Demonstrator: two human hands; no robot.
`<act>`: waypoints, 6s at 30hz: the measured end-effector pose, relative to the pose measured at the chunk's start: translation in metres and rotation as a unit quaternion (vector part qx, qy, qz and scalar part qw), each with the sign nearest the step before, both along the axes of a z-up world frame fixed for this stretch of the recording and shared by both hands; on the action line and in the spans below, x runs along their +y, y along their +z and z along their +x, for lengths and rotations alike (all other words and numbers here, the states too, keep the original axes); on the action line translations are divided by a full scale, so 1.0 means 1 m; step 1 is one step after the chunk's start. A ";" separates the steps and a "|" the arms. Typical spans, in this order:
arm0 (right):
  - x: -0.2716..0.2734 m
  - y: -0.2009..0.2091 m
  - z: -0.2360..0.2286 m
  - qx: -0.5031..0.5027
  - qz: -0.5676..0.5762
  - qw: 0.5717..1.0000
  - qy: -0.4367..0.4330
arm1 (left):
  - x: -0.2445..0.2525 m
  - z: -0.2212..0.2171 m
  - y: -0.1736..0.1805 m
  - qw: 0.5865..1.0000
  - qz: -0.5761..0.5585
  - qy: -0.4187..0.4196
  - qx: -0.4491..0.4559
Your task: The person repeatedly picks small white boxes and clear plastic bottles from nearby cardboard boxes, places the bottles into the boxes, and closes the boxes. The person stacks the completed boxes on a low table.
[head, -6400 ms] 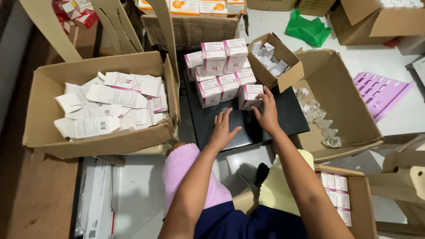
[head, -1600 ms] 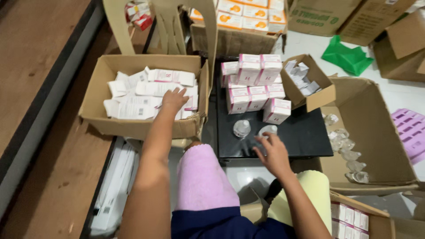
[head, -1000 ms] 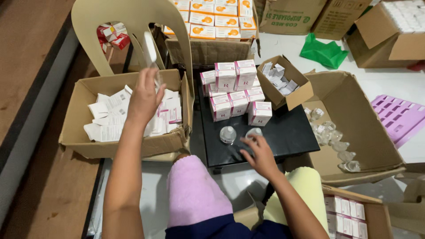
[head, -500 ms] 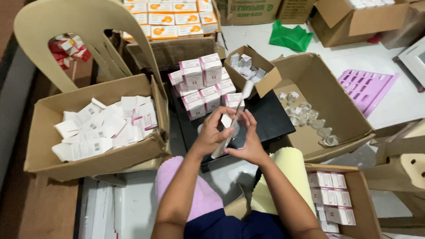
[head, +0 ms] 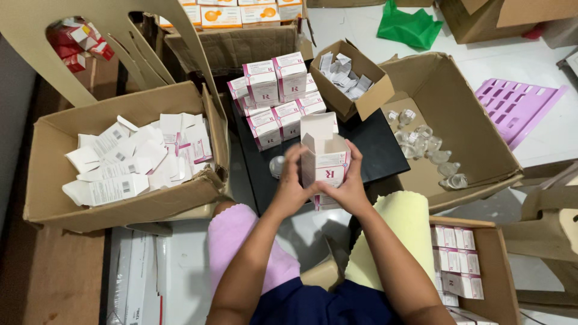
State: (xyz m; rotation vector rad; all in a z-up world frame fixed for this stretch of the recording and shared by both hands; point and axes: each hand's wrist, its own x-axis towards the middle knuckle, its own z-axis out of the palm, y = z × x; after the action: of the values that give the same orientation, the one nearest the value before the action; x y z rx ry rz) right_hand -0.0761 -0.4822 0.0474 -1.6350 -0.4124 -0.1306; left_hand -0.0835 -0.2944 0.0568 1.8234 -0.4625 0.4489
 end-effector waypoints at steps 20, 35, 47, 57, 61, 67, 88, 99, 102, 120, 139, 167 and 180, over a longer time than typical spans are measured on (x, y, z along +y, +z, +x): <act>-0.029 0.022 0.006 -0.015 0.011 0.998 -0.053 | 0.000 -0.001 -0.007 0.979 -0.017 -0.115 0.166; -0.032 0.020 0.001 0.027 0.000 0.990 0.138 | 0.005 0.005 -0.030 0.984 -0.046 -0.073 0.155; -0.021 -0.029 0.017 0.364 0.302 0.881 -0.023 | -0.021 -0.012 -0.004 0.991 0.070 -0.003 -0.111; -0.035 -0.028 0.033 0.235 0.091 0.961 -0.113 | 0.018 -0.002 -0.004 0.958 0.093 0.268 -0.026; -0.037 -0.036 0.028 0.207 0.071 0.970 -0.107 | 0.044 0.003 -0.008 0.932 0.083 0.351 -0.043; -0.029 -0.045 0.029 0.182 0.043 0.977 -0.103 | 0.066 0.020 -0.029 0.897 0.028 0.437 0.054; -0.061 -0.033 0.222 -0.039 -0.124 0.970 -0.206 | 0.007 0.021 -0.042 0.931 0.098 0.325 -0.132; -0.070 -0.080 0.375 0.033 -0.739 0.669 -0.066 | -0.012 0.043 -0.045 0.956 0.124 0.201 -0.174; -0.075 -0.088 0.387 0.045 -0.741 0.667 -0.056 | -0.008 0.050 -0.045 0.957 0.127 0.203 -0.166; -0.078 0.054 0.213 -0.220 -0.280 0.904 -0.237 | -0.015 0.029 -0.027 0.966 0.082 0.196 -0.146; -0.072 -0.149 0.040 0.300 0.095 0.949 -0.013 | -0.033 -0.020 -0.050 0.975 0.192 0.114 0.013; -0.028 -0.101 0.016 -0.024 -0.264 0.952 -0.156 | -0.062 0.050 -0.136 0.989 0.009 0.118 0.092; -0.008 -0.105 0.017 -0.099 -0.310 0.935 -0.143 | -0.068 0.041 -0.130 0.988 0.062 0.099 0.101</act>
State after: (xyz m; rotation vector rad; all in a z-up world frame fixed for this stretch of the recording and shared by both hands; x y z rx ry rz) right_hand -0.0594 -0.4905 -0.0579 -2.3144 -0.3875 -0.4200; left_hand -0.0422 -0.3624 -0.0735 2.0222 -0.1729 0.3704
